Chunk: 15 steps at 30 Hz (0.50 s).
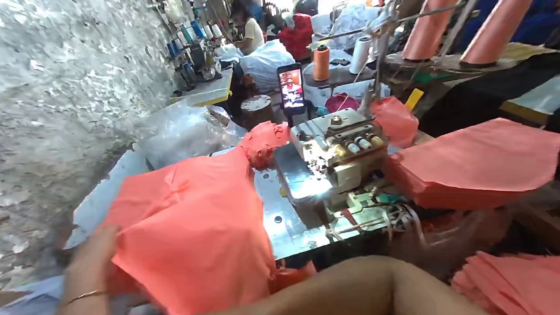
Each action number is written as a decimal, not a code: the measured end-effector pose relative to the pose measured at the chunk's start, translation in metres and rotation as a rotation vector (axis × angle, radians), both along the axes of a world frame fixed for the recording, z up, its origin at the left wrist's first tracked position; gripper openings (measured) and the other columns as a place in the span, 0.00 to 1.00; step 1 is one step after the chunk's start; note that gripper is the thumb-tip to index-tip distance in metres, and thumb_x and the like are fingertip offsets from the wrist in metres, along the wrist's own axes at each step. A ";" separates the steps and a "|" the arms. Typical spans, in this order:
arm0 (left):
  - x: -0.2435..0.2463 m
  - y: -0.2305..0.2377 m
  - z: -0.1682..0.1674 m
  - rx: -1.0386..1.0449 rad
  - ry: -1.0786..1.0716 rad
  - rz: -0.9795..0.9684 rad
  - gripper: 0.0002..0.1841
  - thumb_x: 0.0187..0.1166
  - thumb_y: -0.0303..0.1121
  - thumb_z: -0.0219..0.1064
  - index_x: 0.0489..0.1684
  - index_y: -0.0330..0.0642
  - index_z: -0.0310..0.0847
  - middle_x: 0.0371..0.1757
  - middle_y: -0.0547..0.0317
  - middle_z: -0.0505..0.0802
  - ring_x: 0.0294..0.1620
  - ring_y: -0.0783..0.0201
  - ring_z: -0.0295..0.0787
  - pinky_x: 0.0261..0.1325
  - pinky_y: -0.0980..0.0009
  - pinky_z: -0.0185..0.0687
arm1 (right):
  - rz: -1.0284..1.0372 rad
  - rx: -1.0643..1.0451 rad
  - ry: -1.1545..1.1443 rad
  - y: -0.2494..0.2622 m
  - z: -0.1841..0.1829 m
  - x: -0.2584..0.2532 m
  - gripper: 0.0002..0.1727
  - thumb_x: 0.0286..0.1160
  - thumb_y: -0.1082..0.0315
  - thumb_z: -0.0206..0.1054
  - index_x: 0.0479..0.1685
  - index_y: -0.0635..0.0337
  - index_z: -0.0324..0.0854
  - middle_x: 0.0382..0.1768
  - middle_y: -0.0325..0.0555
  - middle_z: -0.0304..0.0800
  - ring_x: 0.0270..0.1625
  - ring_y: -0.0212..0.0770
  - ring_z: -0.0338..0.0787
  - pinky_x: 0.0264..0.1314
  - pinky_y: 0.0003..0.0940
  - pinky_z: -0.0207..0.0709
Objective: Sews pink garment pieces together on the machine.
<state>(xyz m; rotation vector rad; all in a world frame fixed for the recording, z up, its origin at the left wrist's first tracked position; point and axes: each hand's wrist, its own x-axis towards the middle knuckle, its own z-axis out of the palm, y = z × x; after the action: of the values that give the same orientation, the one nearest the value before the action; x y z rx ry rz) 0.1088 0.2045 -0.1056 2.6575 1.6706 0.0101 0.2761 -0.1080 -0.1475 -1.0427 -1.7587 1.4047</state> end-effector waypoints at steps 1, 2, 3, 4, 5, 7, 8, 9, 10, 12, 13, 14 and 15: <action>0.015 -0.001 -0.010 -0.010 0.007 -0.021 0.22 0.78 0.19 0.66 0.73 0.27 0.77 0.75 0.18 0.77 0.77 0.20 0.70 0.75 0.25 0.64 | -0.029 -0.007 -0.051 -0.001 -0.018 0.014 0.36 0.79 0.68 0.71 0.86 0.71 0.64 0.78 0.70 0.75 0.79 0.61 0.78 0.83 0.55 0.68; 0.034 0.001 -0.020 -0.012 -0.029 -0.097 0.23 0.79 0.20 0.65 0.75 0.27 0.76 0.76 0.19 0.77 0.77 0.21 0.71 0.76 0.27 0.64 | -0.107 0.025 -0.085 0.001 -0.035 0.031 0.26 0.79 0.71 0.69 0.75 0.72 0.76 0.73 0.68 0.80 0.75 0.60 0.81 0.80 0.54 0.71; 0.057 0.005 -0.031 -0.027 -0.112 -0.186 0.22 0.80 0.21 0.64 0.74 0.26 0.77 0.75 0.21 0.77 0.78 0.23 0.72 0.77 0.30 0.64 | -0.244 0.063 -0.094 0.005 -0.052 0.051 0.17 0.79 0.73 0.67 0.62 0.74 0.85 0.67 0.68 0.85 0.70 0.59 0.85 0.75 0.52 0.74; 0.085 0.011 -0.044 -0.048 -0.220 -0.276 0.20 0.82 0.23 0.63 0.71 0.24 0.78 0.74 0.22 0.79 0.78 0.26 0.73 0.80 0.34 0.64 | -0.423 0.092 -0.091 0.013 -0.068 0.071 0.15 0.79 0.72 0.66 0.56 0.76 0.86 0.59 0.67 0.89 0.63 0.56 0.88 0.70 0.50 0.77; 0.114 0.014 -0.056 -0.077 -0.328 -0.356 0.18 0.84 0.26 0.60 0.68 0.23 0.80 0.73 0.23 0.81 0.78 0.29 0.73 0.82 0.38 0.63 | -0.623 0.108 -0.066 0.022 -0.080 0.091 0.15 0.79 0.70 0.66 0.53 0.76 0.85 0.54 0.65 0.90 0.58 0.54 0.89 0.66 0.47 0.79; 0.171 0.009 -0.078 -0.158 -0.456 -0.426 0.19 0.88 0.33 0.60 0.63 0.22 0.82 0.69 0.26 0.85 0.76 0.33 0.77 0.83 0.42 0.65 | -0.953 0.058 0.050 0.044 -0.097 0.118 0.17 0.79 0.67 0.68 0.54 0.77 0.79 0.51 0.64 0.86 0.52 0.49 0.89 0.56 0.42 0.83; 0.197 0.004 -0.084 -0.220 -0.469 -0.401 0.21 0.88 0.36 0.61 0.64 0.24 0.82 0.68 0.28 0.85 0.76 0.34 0.78 0.82 0.42 0.66 | -1.026 -0.017 0.116 0.053 -0.102 0.126 0.22 0.79 0.66 0.69 0.62 0.75 0.73 0.53 0.62 0.83 0.50 0.47 0.87 0.52 0.41 0.82; 0.217 0.000 -0.087 -0.285 -0.452 -0.359 0.23 0.87 0.40 0.63 0.67 0.26 0.81 0.69 0.29 0.85 0.76 0.35 0.78 0.81 0.40 0.67 | -1.047 -0.103 0.180 0.059 -0.105 0.130 0.27 0.78 0.65 0.70 0.69 0.74 0.68 0.54 0.61 0.83 0.47 0.45 0.87 0.50 0.41 0.82; 0.232 -0.002 -0.089 -0.332 -0.416 -0.324 0.26 0.84 0.42 0.67 0.70 0.28 0.79 0.70 0.29 0.84 0.76 0.33 0.76 0.80 0.34 0.63 | -1.012 -0.194 0.229 0.061 -0.108 0.129 0.31 0.78 0.66 0.71 0.75 0.72 0.64 0.53 0.60 0.85 0.46 0.45 0.88 0.50 0.41 0.83; 0.247 -0.008 -0.090 -0.403 -0.305 -0.298 0.28 0.82 0.46 0.70 0.72 0.32 0.78 0.69 0.30 0.84 0.77 0.32 0.73 0.80 0.27 0.53 | -0.871 -0.353 0.271 0.053 -0.110 0.119 0.29 0.79 0.67 0.70 0.76 0.71 0.67 0.52 0.59 0.89 0.47 0.44 0.90 0.55 0.43 0.83; 0.251 -0.007 -0.089 -0.433 -0.261 -0.311 0.27 0.83 0.46 0.69 0.71 0.32 0.79 0.67 0.31 0.86 0.75 0.33 0.75 0.80 0.27 0.54 | -0.805 -0.386 0.286 0.047 -0.112 0.113 0.25 0.80 0.69 0.69 0.72 0.71 0.71 0.51 0.57 0.89 0.48 0.43 0.89 0.56 0.41 0.82; 0.253 -0.006 -0.089 -0.455 -0.243 -0.338 0.25 0.84 0.45 0.67 0.67 0.31 0.81 0.64 0.31 0.87 0.73 0.34 0.78 0.78 0.27 0.55 | -0.756 -0.382 0.298 0.041 -0.116 0.107 0.20 0.80 0.70 0.68 0.66 0.72 0.76 0.49 0.56 0.90 0.47 0.41 0.90 0.56 0.40 0.83; 0.254 -0.005 -0.090 -0.469 -0.246 -0.365 0.23 0.85 0.44 0.66 0.63 0.29 0.83 0.61 0.32 0.88 0.69 0.36 0.80 0.77 0.29 0.57 | -0.717 -0.366 0.311 0.036 -0.120 0.103 0.16 0.81 0.71 0.67 0.61 0.72 0.80 0.47 0.53 0.91 0.46 0.38 0.90 0.55 0.37 0.83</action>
<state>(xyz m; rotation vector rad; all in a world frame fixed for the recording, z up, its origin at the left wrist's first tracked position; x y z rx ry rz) 0.3627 0.1996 -0.1952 2.4311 0.9569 -0.0470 0.3788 -0.0717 -0.2671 -1.3741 -0.7868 1.3301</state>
